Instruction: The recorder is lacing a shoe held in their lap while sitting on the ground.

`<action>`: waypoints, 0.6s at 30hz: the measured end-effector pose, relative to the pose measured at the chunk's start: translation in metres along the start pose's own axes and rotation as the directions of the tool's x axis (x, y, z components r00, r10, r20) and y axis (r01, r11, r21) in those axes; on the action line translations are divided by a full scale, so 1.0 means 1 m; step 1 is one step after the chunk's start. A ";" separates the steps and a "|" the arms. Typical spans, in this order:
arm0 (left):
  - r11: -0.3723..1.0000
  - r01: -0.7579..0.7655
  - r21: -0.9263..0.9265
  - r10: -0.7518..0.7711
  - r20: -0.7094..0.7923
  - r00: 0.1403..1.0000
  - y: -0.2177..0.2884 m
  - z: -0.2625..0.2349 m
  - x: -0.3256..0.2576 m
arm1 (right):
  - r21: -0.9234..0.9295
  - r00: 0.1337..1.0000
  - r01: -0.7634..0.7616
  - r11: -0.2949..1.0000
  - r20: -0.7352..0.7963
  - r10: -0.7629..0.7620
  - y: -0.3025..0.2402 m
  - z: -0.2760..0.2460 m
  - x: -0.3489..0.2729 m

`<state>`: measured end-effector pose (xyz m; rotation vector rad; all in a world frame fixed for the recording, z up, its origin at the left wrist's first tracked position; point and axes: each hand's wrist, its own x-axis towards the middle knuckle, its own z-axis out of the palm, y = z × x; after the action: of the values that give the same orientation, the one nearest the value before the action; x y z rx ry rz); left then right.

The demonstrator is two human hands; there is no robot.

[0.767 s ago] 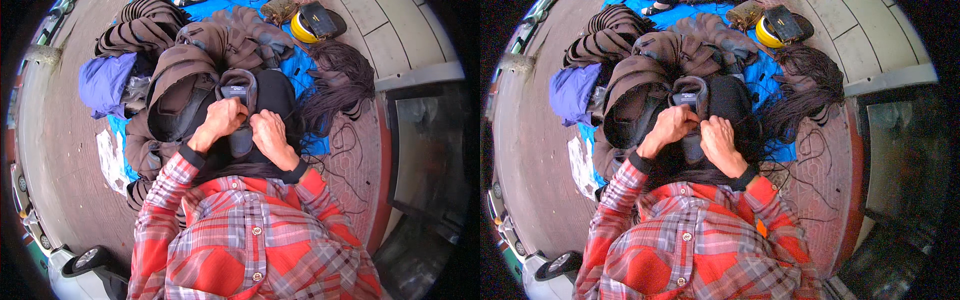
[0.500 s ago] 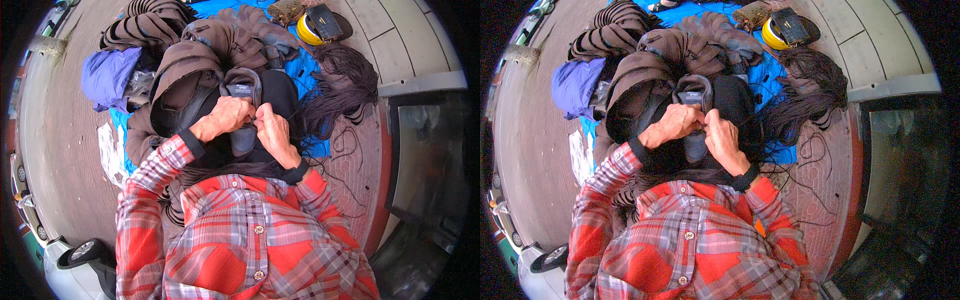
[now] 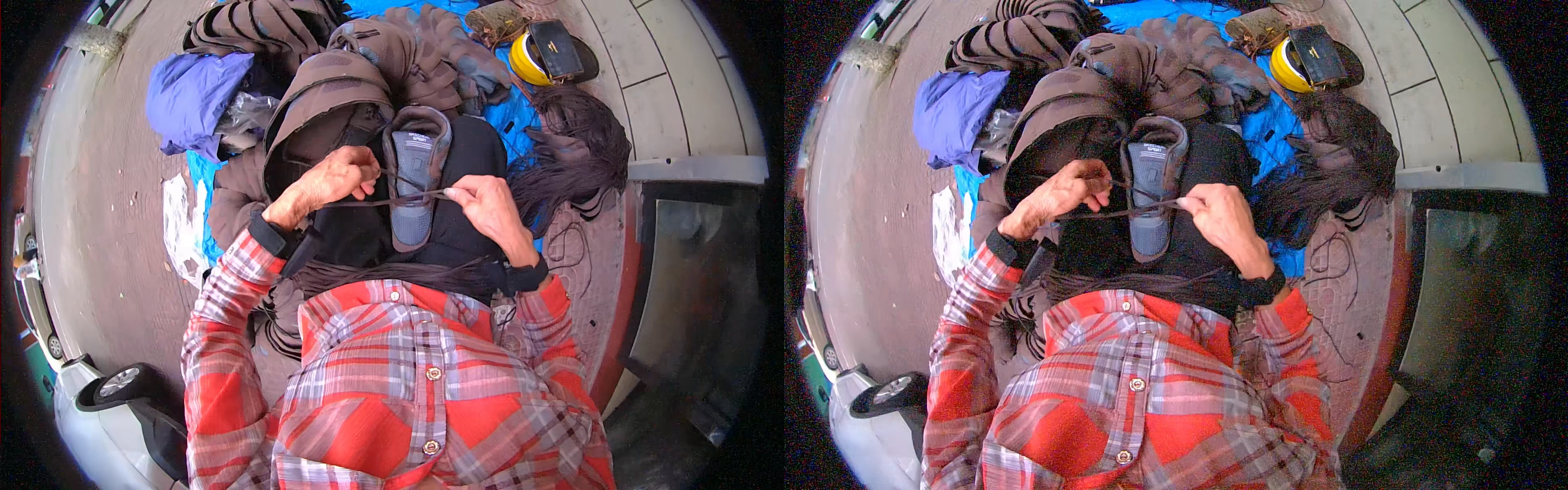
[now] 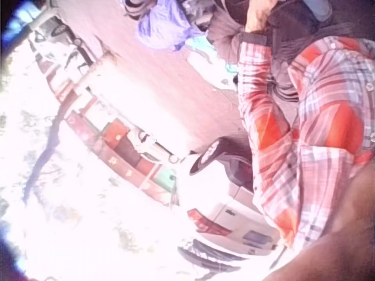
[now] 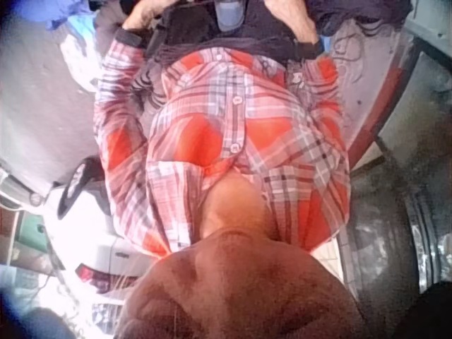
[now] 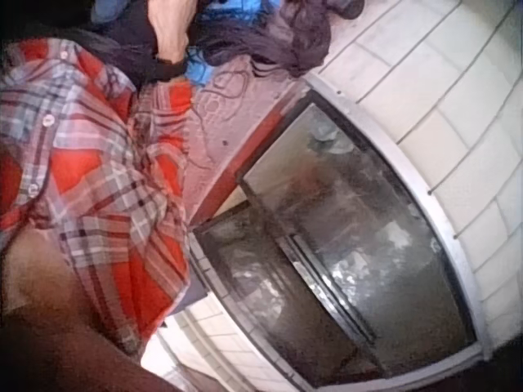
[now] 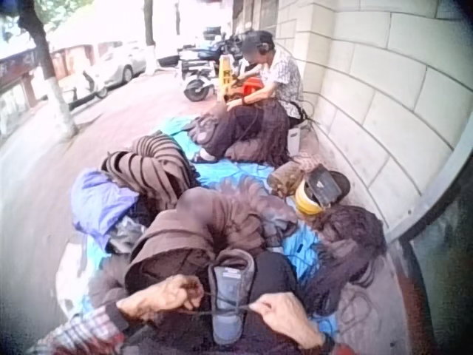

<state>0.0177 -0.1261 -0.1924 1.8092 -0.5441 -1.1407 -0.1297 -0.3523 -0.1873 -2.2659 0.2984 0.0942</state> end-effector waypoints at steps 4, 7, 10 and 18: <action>0.801 0.177 -0.572 -0.142 0.107 0.984 -0.017 0.009 -0.006 | -0.159 0.992 -0.062 0.985 0.102 0.079 -0.007 -0.012 0.005; 0.573 0.146 -0.806 -0.126 0.089 0.988 -0.028 0.020 -0.017 | -0.242 0.992 -0.013 0.970 0.119 0.043 -0.009 -0.016 0.003; 0.616 0.062 -0.786 -0.089 0.009 0.996 -0.030 0.040 -0.026 | -0.317 0.998 0.037 0.948 0.064 -0.018 -0.002 -0.010 0.006; 0.267 0.074 -0.961 -0.122 0.042 0.992 -0.028 0.045 -0.037 | -0.265 0.956 0.270 0.926 0.188 -0.224 -0.014 -0.028 -0.005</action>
<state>-0.0420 -0.1054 -0.2059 0.7227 0.3393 -1.1103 -0.1316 -0.3636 -0.1583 -2.5489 -0.0939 0.1908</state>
